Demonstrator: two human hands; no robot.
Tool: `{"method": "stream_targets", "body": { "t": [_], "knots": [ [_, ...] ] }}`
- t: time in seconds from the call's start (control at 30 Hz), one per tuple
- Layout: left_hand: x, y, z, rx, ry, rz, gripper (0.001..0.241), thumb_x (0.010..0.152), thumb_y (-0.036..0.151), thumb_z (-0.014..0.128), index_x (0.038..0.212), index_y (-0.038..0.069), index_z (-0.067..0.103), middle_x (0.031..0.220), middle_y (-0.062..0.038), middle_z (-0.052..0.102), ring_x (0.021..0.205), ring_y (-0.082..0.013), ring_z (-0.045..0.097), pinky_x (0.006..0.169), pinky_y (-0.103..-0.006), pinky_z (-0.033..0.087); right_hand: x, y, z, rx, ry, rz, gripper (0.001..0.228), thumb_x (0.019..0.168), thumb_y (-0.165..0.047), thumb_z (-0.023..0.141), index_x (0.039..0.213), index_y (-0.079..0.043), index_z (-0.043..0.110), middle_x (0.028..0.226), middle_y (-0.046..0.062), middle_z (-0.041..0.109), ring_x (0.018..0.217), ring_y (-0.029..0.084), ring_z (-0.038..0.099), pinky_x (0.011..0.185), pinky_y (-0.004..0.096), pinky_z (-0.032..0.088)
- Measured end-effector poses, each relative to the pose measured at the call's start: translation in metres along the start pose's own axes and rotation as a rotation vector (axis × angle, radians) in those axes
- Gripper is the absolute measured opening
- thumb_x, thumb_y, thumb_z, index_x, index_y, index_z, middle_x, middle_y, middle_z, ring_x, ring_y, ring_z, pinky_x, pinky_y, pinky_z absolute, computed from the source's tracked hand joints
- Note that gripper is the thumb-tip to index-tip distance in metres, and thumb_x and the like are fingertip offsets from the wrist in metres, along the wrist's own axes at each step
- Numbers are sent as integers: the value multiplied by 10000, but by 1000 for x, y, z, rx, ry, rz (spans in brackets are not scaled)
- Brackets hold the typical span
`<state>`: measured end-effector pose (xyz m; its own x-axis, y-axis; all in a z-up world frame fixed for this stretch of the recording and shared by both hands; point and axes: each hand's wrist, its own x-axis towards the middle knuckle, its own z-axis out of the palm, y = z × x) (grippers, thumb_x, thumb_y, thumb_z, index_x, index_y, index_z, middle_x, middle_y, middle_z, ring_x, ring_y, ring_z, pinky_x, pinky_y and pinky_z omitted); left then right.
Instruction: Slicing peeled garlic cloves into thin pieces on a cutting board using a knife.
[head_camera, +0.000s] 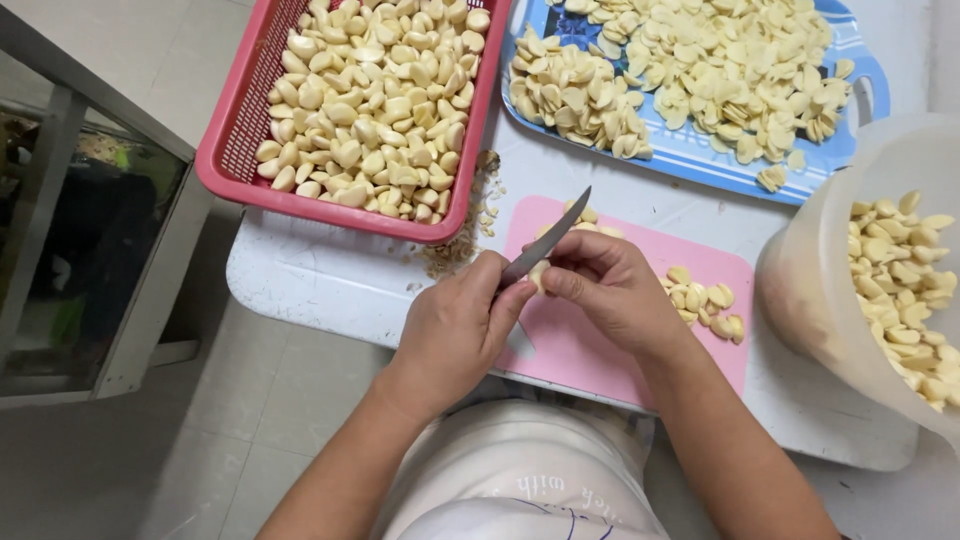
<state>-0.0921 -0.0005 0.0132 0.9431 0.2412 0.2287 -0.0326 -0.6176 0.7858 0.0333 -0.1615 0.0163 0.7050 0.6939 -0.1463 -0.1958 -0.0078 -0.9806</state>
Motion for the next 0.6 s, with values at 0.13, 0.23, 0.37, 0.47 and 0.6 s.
{"method": "stream_targets", "body": {
  "t": [0.13, 0.23, 0.37, 0.47, 0.6],
  "knots": [
    [-4, 0, -1, -8, -29, 6, 348, 1092, 449, 525, 982, 124, 584, 689, -144, 630, 680, -405, 712, 580, -469, 558, -2, 16, -4, 122, 12, 0, 333, 931, -83, 779, 1209, 97, 734, 986, 163, 730, 852, 163, 726, 788, 287, 668],
    [-5, 0, -2, 3, -33, 17, 345, 1090, 447, 529, 981, 125, 591, 693, -127, 634, 684, -377, 724, 585, -441, 568, -4, 15, 3, 205, 18, 2, 339, 948, -59, 750, 1230, 125, 714, 985, 192, 723, 845, 188, 754, 758, 284, 688],
    [-6, -2, -1, 35, -28, 35, 352, 1094, 445, 526, 993, 114, 585, 705, -140, 631, 696, -392, 725, 594, -459, 574, -6, 20, 3, 234, 50, 7, 348, 957, -53, 736, 1255, 124, 709, 1025, 192, 739, 855, 180, 766, 758, 269, 693],
    [-5, -3, 0, 48, -37, 33, 369, 1096, 455, 511, 973, 115, 583, 693, -136, 625, 689, -384, 725, 592, -452, 575, -6, 27, 3, 263, 73, 10, 348, 956, -51, 736, 1261, 116, 712, 1046, 201, 753, 848, 177, 766, 750, 256, 692],
    [-5, -2, 0, 42, -48, 21, 404, 1102, 470, 491, 910, 125, 578, 645, -121, 613, 647, -359, 722, 573, -426, 572, -9, 23, 9, 287, 83, 11, 352, 948, -55, 743, 1260, 108, 717, 1064, 210, 764, 842, 170, 761, 737, 249, 689]
  ]
}}
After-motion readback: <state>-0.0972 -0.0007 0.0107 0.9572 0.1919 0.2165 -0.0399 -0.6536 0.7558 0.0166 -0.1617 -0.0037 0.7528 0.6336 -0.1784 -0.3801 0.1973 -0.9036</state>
